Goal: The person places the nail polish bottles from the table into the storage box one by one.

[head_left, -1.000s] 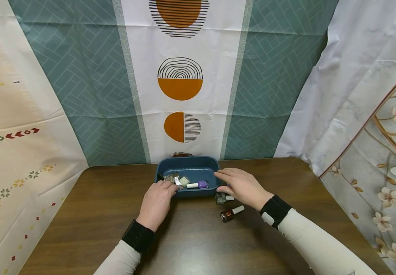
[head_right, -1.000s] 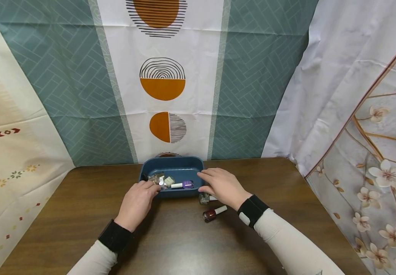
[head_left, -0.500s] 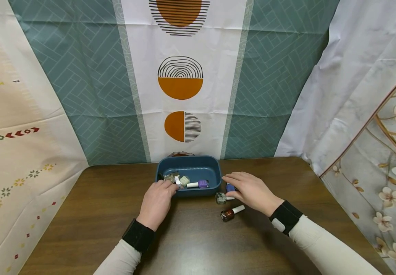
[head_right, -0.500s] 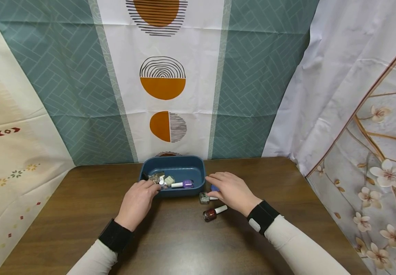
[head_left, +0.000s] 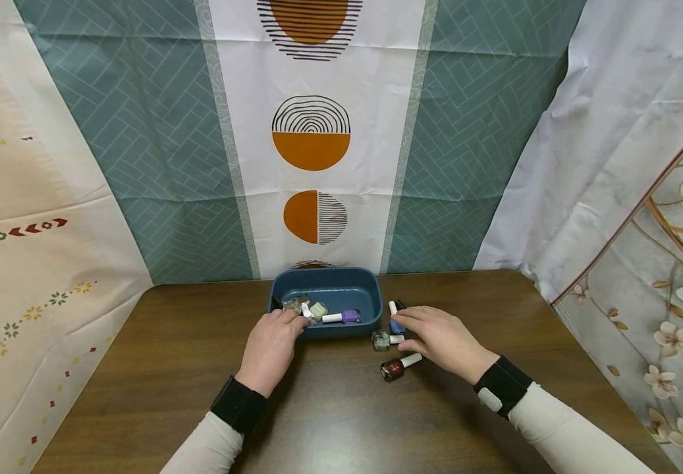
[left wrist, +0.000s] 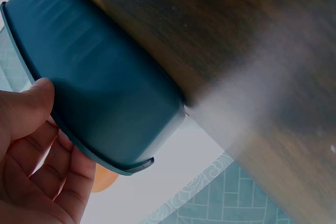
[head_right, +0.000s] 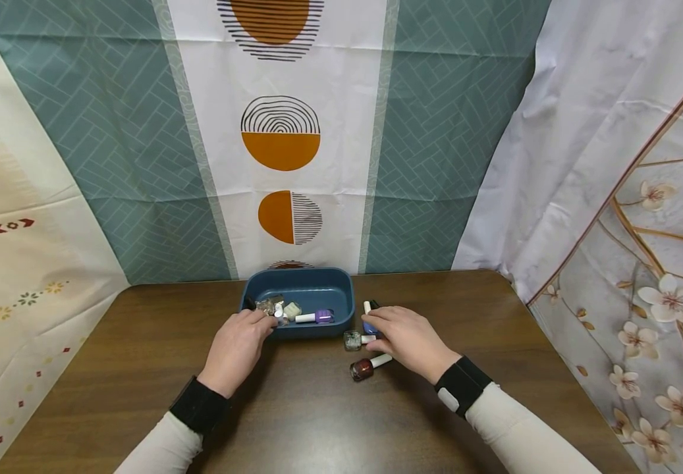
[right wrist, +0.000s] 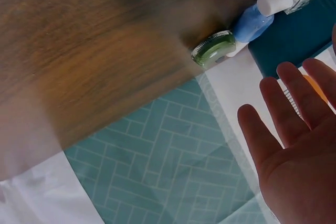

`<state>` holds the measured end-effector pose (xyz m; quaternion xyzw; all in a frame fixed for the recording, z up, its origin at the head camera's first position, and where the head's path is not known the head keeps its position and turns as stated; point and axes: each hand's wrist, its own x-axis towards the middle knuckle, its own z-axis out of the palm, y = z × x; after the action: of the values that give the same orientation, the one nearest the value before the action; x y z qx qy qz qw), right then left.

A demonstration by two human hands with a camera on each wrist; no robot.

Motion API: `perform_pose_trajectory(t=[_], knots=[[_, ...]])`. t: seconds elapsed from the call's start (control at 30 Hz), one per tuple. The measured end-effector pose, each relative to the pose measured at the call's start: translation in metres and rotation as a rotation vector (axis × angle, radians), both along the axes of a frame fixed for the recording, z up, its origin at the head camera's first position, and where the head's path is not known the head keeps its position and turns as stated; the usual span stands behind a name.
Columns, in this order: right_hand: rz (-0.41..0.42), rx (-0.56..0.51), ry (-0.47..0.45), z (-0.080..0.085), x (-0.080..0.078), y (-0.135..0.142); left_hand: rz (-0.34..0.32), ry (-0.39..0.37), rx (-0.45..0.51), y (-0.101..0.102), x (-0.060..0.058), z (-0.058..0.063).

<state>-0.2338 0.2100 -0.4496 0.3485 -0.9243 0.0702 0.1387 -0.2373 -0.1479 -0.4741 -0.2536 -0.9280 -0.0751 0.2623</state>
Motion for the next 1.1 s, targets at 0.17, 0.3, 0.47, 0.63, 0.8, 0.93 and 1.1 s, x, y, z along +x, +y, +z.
perform_pose_trajectory(t=[0.17, 0.3, 0.47, 0.63, 0.8, 0.93, 1.1], knots=[[0.004, 0.010, 0.008, -0.002, 0.002, 0.004, 0.002, -0.002, -0.001, 0.000, 0.000, 0.000], [0.006, 0.030, 0.018, -0.003, 0.005, 0.007, 0.004, -0.005, -0.004, 0.000, 0.000, 0.000], [0.010, 0.042, 0.027, -0.006, 0.007, 0.009, 0.002, 0.003, -0.004, 0.001, 0.000, 0.000], [0.022, 0.023, 0.016, -0.009, 0.011, 0.011, -0.003, 0.018, -0.001, 0.001, 0.001, 0.000], [0.033, 0.013, -0.022, -0.010, 0.014, 0.014, -0.002, 0.016, 0.002, 0.001, 0.002, 0.001], [0.046, 0.019, -0.055, -0.012, 0.015, 0.016, 0.003, 0.005, -0.003, 0.001, 0.001, 0.001], [0.049, 0.038, -0.076, -0.017, 0.016, 0.018, -0.004, 0.009, 0.003, 0.001, 0.001, 0.002]])
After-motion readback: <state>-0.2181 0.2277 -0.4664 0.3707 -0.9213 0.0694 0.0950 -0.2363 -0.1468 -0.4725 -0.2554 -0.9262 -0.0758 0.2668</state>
